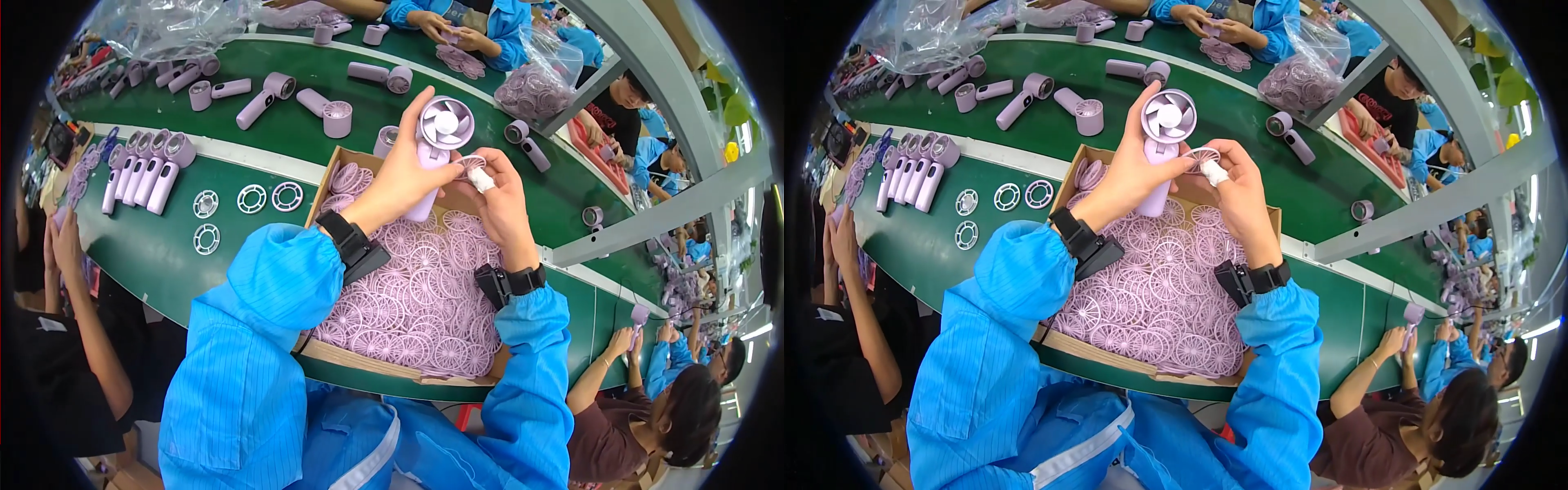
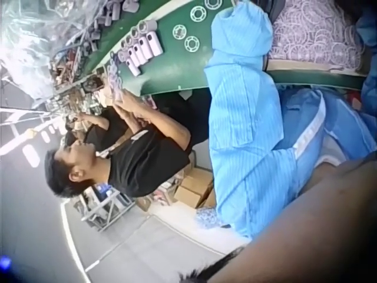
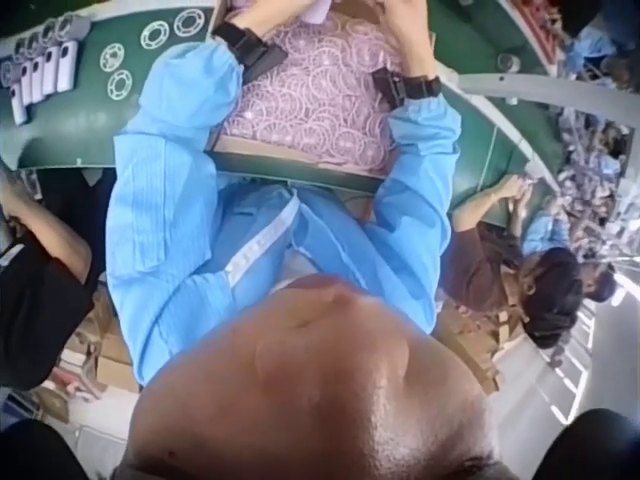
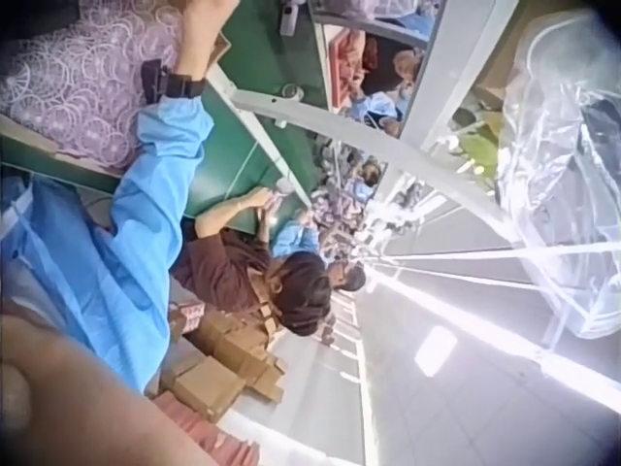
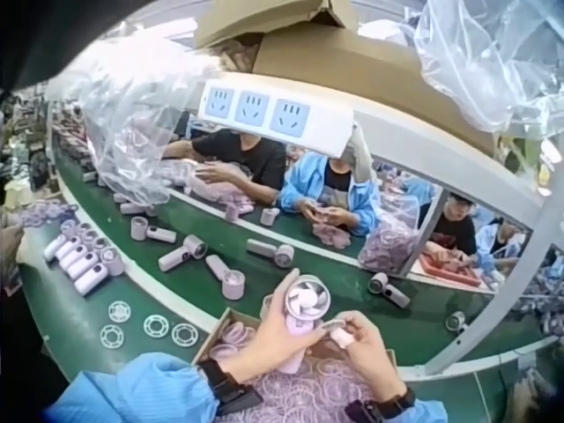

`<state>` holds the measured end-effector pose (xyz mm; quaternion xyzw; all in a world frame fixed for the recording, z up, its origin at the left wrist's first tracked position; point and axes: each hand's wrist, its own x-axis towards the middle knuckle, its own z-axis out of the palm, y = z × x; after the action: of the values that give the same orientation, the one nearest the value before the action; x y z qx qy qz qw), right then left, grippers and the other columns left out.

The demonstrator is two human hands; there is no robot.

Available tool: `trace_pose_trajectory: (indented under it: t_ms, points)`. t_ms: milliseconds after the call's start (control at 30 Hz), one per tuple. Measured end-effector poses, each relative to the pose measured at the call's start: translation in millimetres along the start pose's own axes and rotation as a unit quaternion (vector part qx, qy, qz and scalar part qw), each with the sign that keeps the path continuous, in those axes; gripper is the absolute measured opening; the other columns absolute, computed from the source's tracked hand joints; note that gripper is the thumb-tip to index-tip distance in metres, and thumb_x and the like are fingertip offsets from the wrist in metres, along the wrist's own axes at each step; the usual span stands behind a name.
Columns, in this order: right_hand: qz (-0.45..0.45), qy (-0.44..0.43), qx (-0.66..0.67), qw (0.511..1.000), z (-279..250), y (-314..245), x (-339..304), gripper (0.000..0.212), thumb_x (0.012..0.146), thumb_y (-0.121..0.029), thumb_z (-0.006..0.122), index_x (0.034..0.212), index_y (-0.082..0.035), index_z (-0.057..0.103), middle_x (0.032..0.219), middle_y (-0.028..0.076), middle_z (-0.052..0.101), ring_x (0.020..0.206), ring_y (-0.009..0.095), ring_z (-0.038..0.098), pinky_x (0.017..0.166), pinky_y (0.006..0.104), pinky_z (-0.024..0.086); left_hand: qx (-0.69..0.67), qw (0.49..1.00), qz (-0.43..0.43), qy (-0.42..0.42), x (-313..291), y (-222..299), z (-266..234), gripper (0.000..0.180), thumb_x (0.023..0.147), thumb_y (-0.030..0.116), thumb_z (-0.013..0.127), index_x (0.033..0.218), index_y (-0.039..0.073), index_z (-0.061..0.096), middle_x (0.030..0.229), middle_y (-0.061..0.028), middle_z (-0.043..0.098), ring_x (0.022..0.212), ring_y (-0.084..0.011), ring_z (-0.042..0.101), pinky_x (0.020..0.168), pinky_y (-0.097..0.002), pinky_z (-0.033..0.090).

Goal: Assembling portable fans by attaching the fan head and blades to the housing unit on an assembly line.

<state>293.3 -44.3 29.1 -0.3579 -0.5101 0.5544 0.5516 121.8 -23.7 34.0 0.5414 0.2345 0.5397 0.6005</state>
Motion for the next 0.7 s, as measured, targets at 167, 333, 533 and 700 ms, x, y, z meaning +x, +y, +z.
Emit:
trace_pose_trajectory:
  t_ms: [167, 333, 533, 700]
  points:
    - [0.009, -0.046, 0.026, 0.999, -4, -2, -1, 0.024, 0.091, -0.006, 0.054, 0.113, 0.002, 0.051, 0.115, 0.015, 0.058, 0.104, 0.025, 0.059, 0.089, 0.0364, 0.052, 0.019, 0.998, 0.066, 0.001, 1, -2, -1, 0.095, 0.076, -0.001, 0.070, 0.147, 0.023, 0.012, 0.098, -0.0091, 0.057, 0.077, -0.0127, 0.060, 0.056, -0.0244, 0.052]
    - [0.066, -0.130, 0.146, 0.979, -20, -5, -2, 0.043, 0.089, -0.018, 0.059, 0.122, 0.007, 0.049, 0.119, 0.016, 0.057, 0.106, 0.025, 0.059, 0.093, 0.0399, 0.050, 0.004, 0.998, 0.065, -0.014, 0, 3, -3, 0.094, 0.076, -0.002, 0.070, 0.147, 0.022, 0.012, 0.100, -0.0094, 0.057, 0.080, -0.0122, 0.060, 0.056, -0.0250, 0.052]
    - [0.038, -0.100, 0.082, 0.991, -20, -6, -3, 0.043, 0.086, -0.018, 0.065, 0.120, 0.006, 0.055, 0.119, 0.015, 0.058, 0.107, 0.024, 0.058, 0.091, 0.0382, 0.048, 0.008, 1.000, 0.026, 0.005, 0, 1, 1, 0.086, 0.079, 0.001, 0.067, 0.146, 0.016, 0.015, 0.126, -0.0124, 0.047, 0.099, -0.0196, 0.058, 0.081, -0.0299, 0.051]
    - [-0.281, 0.069, -0.450, 0.845, 18, -11, -5, 0.037, 0.078, -0.010, 0.071, 0.113, -0.001, 0.063, 0.119, 0.014, 0.058, 0.105, 0.025, 0.058, 0.088, 0.0363, 0.047, 0.286, 0.948, 0.138, 0.022, 0, -36, -8, 0.080, 0.084, 0.000, 0.059, 0.147, 0.018, 0.012, 0.130, -0.0172, 0.045, 0.097, -0.0238, 0.061, 0.074, -0.0323, 0.055]
